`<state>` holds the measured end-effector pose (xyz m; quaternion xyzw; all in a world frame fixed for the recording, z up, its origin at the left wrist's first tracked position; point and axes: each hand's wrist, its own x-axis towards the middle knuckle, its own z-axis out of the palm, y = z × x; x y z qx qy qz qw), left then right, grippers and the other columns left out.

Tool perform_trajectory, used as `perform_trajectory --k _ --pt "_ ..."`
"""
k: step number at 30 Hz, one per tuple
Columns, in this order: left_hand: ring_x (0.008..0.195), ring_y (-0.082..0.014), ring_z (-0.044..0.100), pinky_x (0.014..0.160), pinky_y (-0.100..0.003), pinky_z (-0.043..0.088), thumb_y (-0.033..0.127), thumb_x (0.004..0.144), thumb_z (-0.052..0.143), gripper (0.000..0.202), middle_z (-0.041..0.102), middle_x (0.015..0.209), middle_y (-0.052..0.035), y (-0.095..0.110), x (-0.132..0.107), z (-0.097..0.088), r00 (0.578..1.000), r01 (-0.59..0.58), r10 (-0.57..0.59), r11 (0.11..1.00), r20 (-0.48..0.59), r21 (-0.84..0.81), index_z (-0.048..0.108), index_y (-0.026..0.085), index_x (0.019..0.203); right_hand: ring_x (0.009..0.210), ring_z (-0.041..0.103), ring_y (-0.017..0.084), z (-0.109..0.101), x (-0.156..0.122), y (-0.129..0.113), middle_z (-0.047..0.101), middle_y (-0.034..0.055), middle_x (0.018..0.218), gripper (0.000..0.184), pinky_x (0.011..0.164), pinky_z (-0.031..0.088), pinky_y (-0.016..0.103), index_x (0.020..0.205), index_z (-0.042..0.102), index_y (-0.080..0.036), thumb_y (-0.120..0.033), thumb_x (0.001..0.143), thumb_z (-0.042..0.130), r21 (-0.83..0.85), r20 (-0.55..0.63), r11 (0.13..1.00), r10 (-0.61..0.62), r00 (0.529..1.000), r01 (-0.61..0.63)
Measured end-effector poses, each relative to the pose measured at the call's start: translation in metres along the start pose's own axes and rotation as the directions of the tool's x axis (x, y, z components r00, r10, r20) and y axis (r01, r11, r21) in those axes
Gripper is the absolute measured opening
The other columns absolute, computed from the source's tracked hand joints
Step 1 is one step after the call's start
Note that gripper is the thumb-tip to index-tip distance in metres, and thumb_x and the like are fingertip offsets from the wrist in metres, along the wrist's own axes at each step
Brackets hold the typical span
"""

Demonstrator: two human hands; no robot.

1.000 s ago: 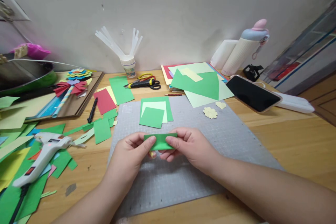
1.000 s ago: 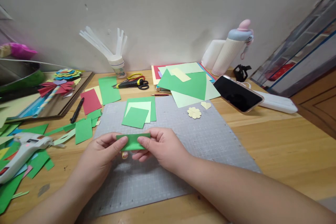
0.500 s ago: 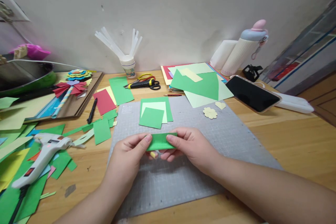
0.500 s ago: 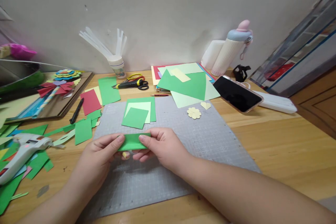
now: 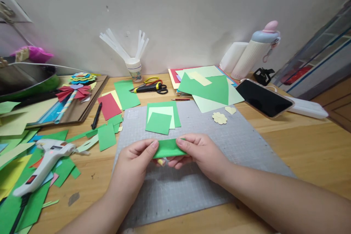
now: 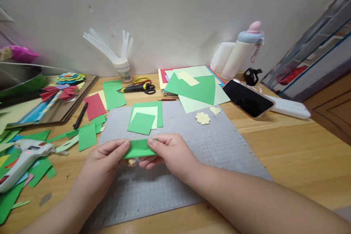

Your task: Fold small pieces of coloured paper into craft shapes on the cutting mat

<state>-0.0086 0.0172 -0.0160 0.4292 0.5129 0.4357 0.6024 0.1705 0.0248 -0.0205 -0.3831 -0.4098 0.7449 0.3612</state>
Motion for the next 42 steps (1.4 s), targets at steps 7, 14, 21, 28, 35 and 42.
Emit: perform_trajectory --k 7,14,21,28,35,42 --pt "0.054 -0.0140 0.055 0.055 -0.024 0.043 0.030 0.077 0.064 0.018 0.062 0.055 -0.0001 0.004 -0.005 0.000 0.999 0.025 -0.024 0.999 0.032 -0.037 0.068 0.017 0.065 0.061 0.068 0.015 -0.001 0.000 0.000 0.070 0.0042 0.065 0.035 0.059 0.054 0.027 0.078 0.068 -0.014 -0.048 0.078 0.063 -0.041 -0.007 0.999 -0.034 0.999 0.034" --pt "0.054 -0.0144 0.044 0.055 -0.025 0.033 0.027 0.070 0.056 0.022 0.050 0.051 0.0002 0.008 -0.006 -0.001 0.947 0.027 -0.058 0.994 0.317 0.101 0.054 0.018 0.050 0.048 0.061 0.011 -0.002 0.001 -0.001 0.062 -0.0018 0.054 0.028 0.048 0.049 0.022 0.063 0.058 -0.016 -0.041 0.074 0.066 -0.138 -0.007 0.990 0.011 1.000 -0.012" --pt "0.055 -0.0128 0.040 0.052 -0.023 0.029 0.040 0.075 0.058 0.026 0.046 0.056 0.0025 0.008 -0.005 0.006 0.949 0.048 -0.106 0.979 0.297 0.199 0.054 0.017 0.062 0.046 0.053 0.008 0.000 -0.002 -0.001 0.053 -0.0042 0.051 0.024 0.048 0.045 0.021 0.060 0.055 -0.017 -0.034 0.076 0.061 -0.193 0.059 0.981 0.030 0.998 -0.018" --pt "0.059 -0.0129 0.043 0.055 -0.023 0.033 0.031 0.082 0.054 0.022 0.049 0.060 0.0022 0.004 -0.007 0.004 0.951 -0.100 -0.004 0.941 0.308 0.322 0.054 0.017 0.065 0.051 0.051 0.009 0.001 -0.003 0.002 0.052 -0.0039 0.055 0.027 0.050 0.044 0.021 0.064 0.053 -0.016 -0.037 0.074 0.066 -0.168 0.103 0.986 0.010 0.995 0.007" --pt "0.064 -0.0134 0.046 0.059 -0.024 0.036 0.032 0.087 0.053 0.022 0.051 0.066 0.0022 0.003 -0.008 -0.001 0.960 -0.225 0.158 0.928 0.232 0.296 0.054 0.019 0.069 0.062 0.057 0.010 0.004 -0.002 0.006 0.062 -0.0003 0.071 0.028 0.056 0.046 0.022 0.081 0.061 -0.015 -0.037 0.070 0.073 -0.051 0.085 0.999 -0.011 0.996 0.015" --pt "0.064 -0.0128 0.045 0.060 -0.023 0.037 0.033 0.086 0.055 0.021 0.052 0.066 0.0026 -0.002 -0.006 -0.002 0.974 -0.216 0.192 0.946 0.117 0.242 0.056 0.019 0.069 0.060 0.059 0.011 0.002 -0.002 0.002 0.061 -0.0012 0.062 0.026 0.062 0.047 0.025 0.066 0.057 -0.015 -0.036 0.074 0.071 -0.028 -0.018 0.994 -0.110 0.994 0.110"
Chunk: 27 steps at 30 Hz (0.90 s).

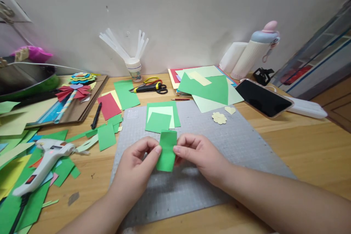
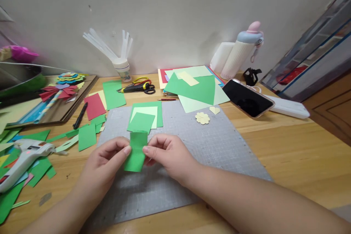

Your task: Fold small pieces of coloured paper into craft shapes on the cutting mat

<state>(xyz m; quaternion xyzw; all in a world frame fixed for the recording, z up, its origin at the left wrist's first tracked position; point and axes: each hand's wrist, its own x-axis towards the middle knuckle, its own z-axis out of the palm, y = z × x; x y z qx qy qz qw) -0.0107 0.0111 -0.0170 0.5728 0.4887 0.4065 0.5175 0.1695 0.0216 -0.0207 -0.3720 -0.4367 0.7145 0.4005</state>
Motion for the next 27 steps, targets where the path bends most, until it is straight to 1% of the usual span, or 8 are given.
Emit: perform_trajectory --k 3,7,9,15,19,21,23,27 --pt "0.066 -0.0136 0.048 0.063 -0.024 0.038 0.029 0.082 0.058 0.017 0.055 0.067 0.0020 -0.0015 0.0005 0.0012 1.000 0.016 -0.017 0.999 0.010 0.044 0.057 0.019 0.069 0.059 0.054 0.009 -0.0010 -0.0001 0.0004 0.058 -0.0027 0.063 0.023 0.060 0.045 0.023 0.071 0.059 -0.016 -0.036 0.077 0.068 0.001 -0.039 0.998 -0.062 0.997 0.063" --pt "0.069 -0.0161 0.052 0.067 -0.027 0.041 0.023 0.077 0.061 0.008 0.060 0.069 0.0002 -0.0014 0.0010 0.0057 0.985 0.048 -0.063 0.995 0.159 0.093 0.063 0.019 0.071 0.061 0.049 0.009 -0.0008 -0.0013 0.0000 0.055 -0.0022 0.067 0.022 0.056 0.040 0.022 0.072 0.059 -0.016 -0.035 0.078 0.067 -0.085 -0.083 0.989 -0.125 0.989 0.118" --pt "0.071 -0.0171 0.054 0.069 -0.029 0.042 0.023 0.077 0.060 0.007 0.062 0.072 -0.0007 -0.0010 0.0012 0.0072 0.980 0.056 -0.072 0.995 0.186 0.088 0.064 0.019 0.073 0.062 0.049 0.010 -0.0003 -0.0019 -0.0003 0.055 -0.0015 0.068 0.022 0.057 0.040 0.022 0.073 0.058 -0.016 -0.035 0.079 0.065 -0.114 -0.065 0.985 -0.137 0.988 0.129" --pt "0.072 -0.0178 0.056 0.069 -0.029 0.043 0.025 0.078 0.060 0.010 0.063 0.071 -0.0003 0.0005 0.0013 0.0070 0.993 0.053 -0.065 0.992 0.103 0.118 0.063 0.019 0.071 0.063 0.049 0.010 -0.0007 0.0002 0.0009 0.054 -0.0021 0.071 0.016 0.058 0.040 0.022 0.075 0.057 -0.017 -0.031 0.080 0.064 -0.124 -0.041 0.978 -0.173 0.984 0.167" --pt "0.079 -0.0200 0.058 0.070 -0.031 0.044 0.024 0.078 0.058 0.004 0.063 0.078 -0.0011 0.0028 0.0006 0.0077 0.995 0.033 -0.047 0.986 0.082 0.165 0.060 0.020 0.079 0.063 0.050 0.010 -0.0026 -0.0003 0.0015 0.055 -0.0020 0.070 0.013 0.058 0.041 0.022 0.075 0.057 -0.017 -0.028 0.082 0.061 -0.255 -0.062 0.949 -0.208 0.976 0.186" --pt "0.088 -0.0210 0.057 0.075 -0.032 0.044 0.022 0.078 0.058 0.013 0.062 0.088 -0.0020 0.0042 0.0000 0.0068 0.999 -0.037 0.037 0.972 0.003 0.233 0.057 0.022 0.091 0.066 0.053 0.011 -0.0040 -0.0018 0.0014 0.057 -0.0012 0.072 0.010 0.060 0.042 0.023 0.076 0.058 -0.018 -0.025 0.083 0.058 -0.409 -0.046 0.889 -0.247 0.968 0.207" --pt "0.097 -0.0213 0.054 0.082 -0.034 0.043 0.020 0.078 0.058 0.021 0.059 0.099 -0.0029 0.0057 -0.0004 0.0050 0.988 -0.141 0.156 0.937 -0.020 0.319 0.056 0.024 0.098 0.069 0.055 0.012 -0.0051 -0.0038 0.0011 0.061 -0.0004 0.073 0.009 0.062 0.042 0.024 0.077 0.060 -0.018 -0.022 0.084 0.057 -0.569 0.011 0.786 -0.288 0.958 0.243" --pt "0.105 -0.0206 0.052 0.090 -0.035 0.040 0.018 0.082 0.056 0.013 0.057 0.103 -0.0036 0.0082 -0.0001 0.0017 0.947 -0.321 0.296 0.850 0.127 0.418 0.061 0.025 0.093 0.071 0.058 0.013 -0.0059 -0.0078 0.0012 0.065 0.0001 0.077 0.009 0.066 0.042 0.025 0.079 0.061 -0.019 -0.018 0.085 0.055 -0.727 0.177 0.581 -0.355 0.918 0.365"
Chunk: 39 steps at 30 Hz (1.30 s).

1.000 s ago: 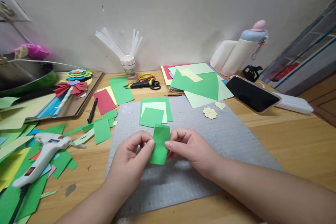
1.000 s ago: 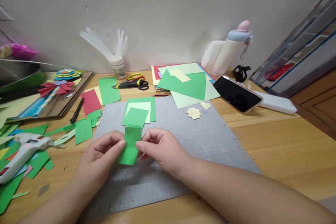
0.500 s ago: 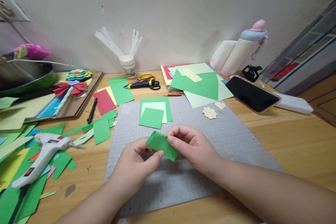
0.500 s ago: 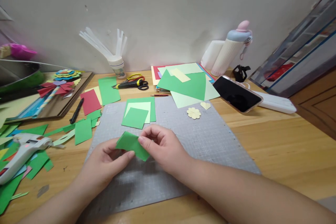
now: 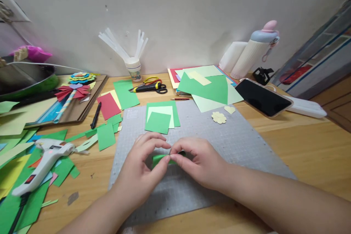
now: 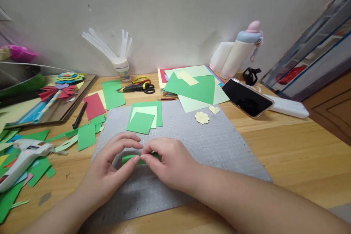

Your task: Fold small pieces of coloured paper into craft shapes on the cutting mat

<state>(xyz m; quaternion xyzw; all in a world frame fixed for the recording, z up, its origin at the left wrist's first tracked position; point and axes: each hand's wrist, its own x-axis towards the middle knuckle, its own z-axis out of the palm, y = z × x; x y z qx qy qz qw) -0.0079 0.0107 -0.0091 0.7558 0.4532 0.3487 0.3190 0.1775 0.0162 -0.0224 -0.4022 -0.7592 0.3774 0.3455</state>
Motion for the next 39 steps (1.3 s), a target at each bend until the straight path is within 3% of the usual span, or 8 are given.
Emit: perform_trajectory --k 13,21,24,26,28,32,34,39 --pt "0.086 -0.0183 0.058 0.081 -0.034 0.035 0.011 0.077 0.058 0.011 0.064 0.084 0.0015 0.001 0.008 -0.011 0.975 -0.193 0.148 0.933 0.164 0.303 0.058 0.022 0.075 0.073 0.057 0.015 -0.001 0.000 -0.003 0.065 0.0017 0.078 0.008 0.067 0.041 0.027 0.080 0.059 -0.020 -0.019 0.085 0.053 -0.174 0.118 0.981 -0.063 0.991 0.083" --pt "0.082 -0.0190 0.061 0.080 -0.034 0.034 0.013 0.074 0.058 0.009 0.067 0.081 0.0015 0.003 0.009 -0.016 0.982 -0.179 0.189 0.881 0.021 0.439 0.059 0.022 0.072 0.068 0.056 0.014 -0.005 0.000 -0.005 0.063 0.0015 0.074 0.010 0.062 0.040 0.026 0.077 0.059 -0.019 -0.022 0.085 0.054 -0.115 0.042 0.993 -0.008 0.999 0.013" --pt "0.083 -0.0214 0.061 0.081 -0.036 0.035 0.015 0.075 0.058 0.007 0.067 0.081 -0.0002 -0.001 0.012 -0.024 0.980 -0.082 0.158 0.871 -0.117 0.485 0.058 0.021 0.071 0.067 0.057 0.014 -0.008 0.003 -0.005 0.063 0.0013 0.073 0.011 0.061 0.041 0.026 0.075 0.058 -0.019 -0.020 0.084 0.054 -0.078 -0.009 0.996 0.041 0.999 -0.041" --pt "0.086 -0.0227 0.060 0.082 -0.037 0.037 0.018 0.077 0.056 0.007 0.066 0.082 -0.0016 -0.004 0.014 -0.028 0.965 0.032 0.083 0.902 -0.247 0.430 0.056 0.021 0.070 0.067 0.057 0.014 -0.009 0.004 -0.006 0.063 0.0010 0.072 0.012 0.062 0.042 0.026 0.073 0.057 -0.019 -0.020 0.084 0.054 -0.029 -0.038 0.997 0.074 0.997 -0.075" --pt "0.092 -0.0229 0.059 0.084 -0.036 0.040 0.023 0.081 0.054 0.006 0.065 0.089 -0.0028 -0.005 0.014 -0.029 0.964 0.097 -0.029 0.964 -0.266 0.248 0.058 0.022 0.077 0.068 0.057 0.015 -0.009 0.004 -0.006 0.063 0.0009 0.072 0.012 0.062 0.043 0.026 0.072 0.057 -0.020 -0.021 0.084 0.055 0.030 -0.037 0.994 0.104 0.994 -0.102" --pt "0.105 -0.0233 0.055 0.089 -0.035 0.041 0.030 0.080 0.062 0.022 0.064 0.104 -0.0045 -0.002 0.010 -0.019 0.995 0.103 -0.103 0.994 -0.007 -0.034 0.059 0.024 0.100 0.069 0.057 0.015 -0.005 0.004 -0.006 0.063 0.0010 0.073 0.011 0.064 0.045 0.026 0.073 0.058 -0.020 -0.023 0.084 0.055 0.113 0.004 0.987 0.117 0.993 -0.117" --pt "0.097 -0.0224 0.058 0.088 -0.036 0.041 0.028 0.082 0.061 0.008 0.066 0.094 -0.0040 -0.001 0.007 -0.013 0.994 0.060 -0.056 0.998 0.094 -0.033 0.063 0.023 0.087 0.070 0.057 0.015 -0.004 0.002 -0.005 0.063 0.0011 0.074 0.011 0.065 0.045 0.027 0.075 0.059 -0.020 -0.023 0.084 0.055 0.130 0.021 0.987 0.096 0.995 -0.098" --pt "0.080 -0.0199 0.059 0.079 -0.035 0.042 0.025 0.085 0.057 0.012 0.064 0.077 -0.0022 0.000 0.007 -0.012 0.998 0.022 -0.021 0.999 0.055 -0.026 0.061 0.021 0.074 0.070 0.057 0.015 -0.006 0.003 -0.004 0.063 0.0012 0.074 0.010 0.066 0.045 0.027 0.076 0.058 -0.019 -0.024 0.085 0.055 0.089 0.020 0.994 0.063 0.998 -0.065"
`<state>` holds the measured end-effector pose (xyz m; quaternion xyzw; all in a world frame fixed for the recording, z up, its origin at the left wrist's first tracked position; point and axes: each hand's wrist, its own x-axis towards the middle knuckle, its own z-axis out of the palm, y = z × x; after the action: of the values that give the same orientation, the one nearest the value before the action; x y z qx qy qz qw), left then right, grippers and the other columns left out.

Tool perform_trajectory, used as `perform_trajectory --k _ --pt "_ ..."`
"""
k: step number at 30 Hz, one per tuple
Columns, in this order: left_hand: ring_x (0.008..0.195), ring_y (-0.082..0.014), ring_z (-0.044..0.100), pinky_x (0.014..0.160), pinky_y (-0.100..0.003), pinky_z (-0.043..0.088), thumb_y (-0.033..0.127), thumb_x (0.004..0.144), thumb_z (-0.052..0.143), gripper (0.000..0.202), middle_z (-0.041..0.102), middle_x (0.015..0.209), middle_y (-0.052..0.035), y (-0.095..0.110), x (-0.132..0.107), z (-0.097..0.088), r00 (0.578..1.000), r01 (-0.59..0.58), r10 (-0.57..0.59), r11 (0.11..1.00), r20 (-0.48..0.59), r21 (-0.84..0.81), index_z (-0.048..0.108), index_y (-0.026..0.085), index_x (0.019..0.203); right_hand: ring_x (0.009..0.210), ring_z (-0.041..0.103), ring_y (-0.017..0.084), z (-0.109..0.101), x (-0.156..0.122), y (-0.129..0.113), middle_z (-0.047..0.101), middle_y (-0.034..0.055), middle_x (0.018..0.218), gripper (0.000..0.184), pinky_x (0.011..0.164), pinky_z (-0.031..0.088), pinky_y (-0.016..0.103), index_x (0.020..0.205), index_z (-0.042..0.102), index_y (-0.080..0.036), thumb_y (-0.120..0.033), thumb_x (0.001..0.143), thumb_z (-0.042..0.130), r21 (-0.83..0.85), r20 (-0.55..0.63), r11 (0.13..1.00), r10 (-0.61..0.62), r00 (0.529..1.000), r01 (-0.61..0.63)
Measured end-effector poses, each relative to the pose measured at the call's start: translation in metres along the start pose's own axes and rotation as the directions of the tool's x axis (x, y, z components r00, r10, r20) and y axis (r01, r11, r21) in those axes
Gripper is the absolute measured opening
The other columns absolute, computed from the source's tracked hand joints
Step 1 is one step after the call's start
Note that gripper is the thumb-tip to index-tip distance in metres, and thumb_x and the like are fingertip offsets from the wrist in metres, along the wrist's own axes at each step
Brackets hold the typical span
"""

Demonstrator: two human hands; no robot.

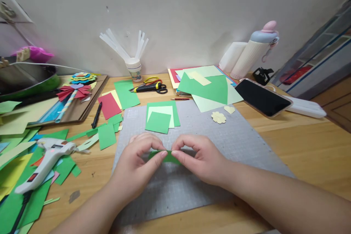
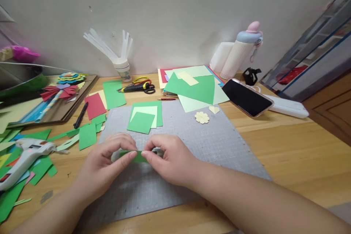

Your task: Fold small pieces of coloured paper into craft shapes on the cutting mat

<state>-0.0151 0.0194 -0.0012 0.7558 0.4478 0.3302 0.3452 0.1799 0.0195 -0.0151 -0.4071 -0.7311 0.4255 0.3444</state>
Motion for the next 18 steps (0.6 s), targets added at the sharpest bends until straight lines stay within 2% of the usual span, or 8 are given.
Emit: perform_trajectory --k 3,8,10,12,14,15,17,18 --pt "0.080 -0.0198 0.059 0.076 -0.033 0.042 0.024 0.084 0.058 0.012 0.064 0.078 -0.0026 0.000 0.001 -0.004 0.996 0.020 -0.021 1.000 -0.084 -0.015 0.061 0.020 0.073 0.070 0.057 0.015 -0.005 0.002 0.000 0.062 0.0015 0.075 0.011 0.068 0.045 0.028 0.075 0.057 -0.019 -0.023 0.085 0.054 -0.026 -0.023 1.000 -0.011 1.000 0.010" --pt "0.080 -0.0193 0.058 0.076 -0.032 0.041 0.025 0.081 0.061 0.011 0.064 0.078 -0.0014 -0.002 0.001 -0.009 0.983 0.083 -0.093 0.994 -0.156 -0.069 0.062 0.021 0.071 0.071 0.057 0.015 -0.011 0.005 0.003 0.061 0.0017 0.073 0.012 0.067 0.045 0.028 0.073 0.057 -0.019 -0.021 0.085 0.054 0.005 -0.073 1.000 0.006 0.997 -0.006" --pt "0.079 -0.0184 0.056 0.074 -0.030 0.040 0.027 0.080 0.063 0.011 0.063 0.079 -0.0003 -0.004 0.002 -0.012 0.953 0.152 -0.187 0.975 -0.237 -0.161 0.062 0.021 0.071 0.073 0.057 0.016 -0.012 0.008 0.005 0.061 0.0021 0.074 0.013 0.067 0.045 0.029 0.072 0.056 -0.019 -0.022 0.084 0.054 0.077 -0.129 0.996 0.059 0.990 -0.049" --pt "0.079 -0.0176 0.055 0.072 -0.028 0.040 0.031 0.077 0.066 0.011 0.062 0.079 0.0008 -0.008 0.003 -0.014 0.907 0.200 -0.286 0.939 -0.310 -0.281 0.063 0.022 0.072 0.074 0.058 0.016 -0.013 0.011 0.007 0.060 0.0018 0.074 0.015 0.070 0.046 0.030 0.072 0.054 -0.019 -0.026 0.084 0.056 0.226 -0.161 0.970 0.129 0.978 -0.091" --pt "0.074 -0.0164 0.053 0.067 -0.026 0.040 0.034 0.074 0.069 0.014 0.062 0.074 0.0012 -0.009 0.004 -0.013 0.892 0.251 -0.372 0.880 -0.257 -0.403 0.065 0.021 0.071 0.074 0.059 0.015 -0.011 0.013 0.007 0.058 0.0007 0.075 0.017 0.073 0.048 0.031 0.076 0.052 -0.019 -0.034 0.085 0.056 0.429 -0.114 0.892 0.208 0.971 -0.141" --pt "0.071 -0.0157 0.053 0.065 -0.025 0.040 0.034 0.074 0.069 0.014 0.061 0.073 0.0011 -0.010 0.005 -0.011 0.893 0.281 -0.401 0.851 -0.204 -0.443 0.065 0.021 0.071 0.076 0.059 0.014 -0.009 0.014 0.007 0.058 0.0010 0.081 0.019 0.072 0.050 0.032 0.082 0.053 -0.019 -0.038 0.084 0.057 0.520 -0.049 0.833 0.249 0.967 -0.188" --pt "0.068 -0.0149 0.053 0.063 -0.024 0.040 0.034 0.071 0.070 0.016 0.060 0.071 0.0008 -0.009 0.005 -0.005 0.895 0.322 -0.427 0.814 -0.124 -0.483 0.065 0.019 0.069 0.077 0.059 0.014 -0.002 0.013 0.006 0.057 0.0017 0.091 0.030 0.067 0.052 0.031 0.096 0.053 -0.021 -0.044 0.079 0.063 0.614 0.074 0.740 0.292 0.953 -0.274" --pt "0.068 -0.0148 0.053 0.063 -0.024 0.041 0.033 0.071 0.070 0.016 0.060 0.071 0.0008 -0.008 0.005 -0.002 0.896 0.335 -0.433 0.806 -0.100 -0.489 0.065 0.019 0.067 0.077 0.058 0.014 0.002 0.012 0.006 0.057 0.0012 0.090 0.035 0.067 0.052 0.030 0.097 0.055 -0.021 -0.043 0.074 0.069 0.615 0.115 0.731 0.286 0.951 -0.294"
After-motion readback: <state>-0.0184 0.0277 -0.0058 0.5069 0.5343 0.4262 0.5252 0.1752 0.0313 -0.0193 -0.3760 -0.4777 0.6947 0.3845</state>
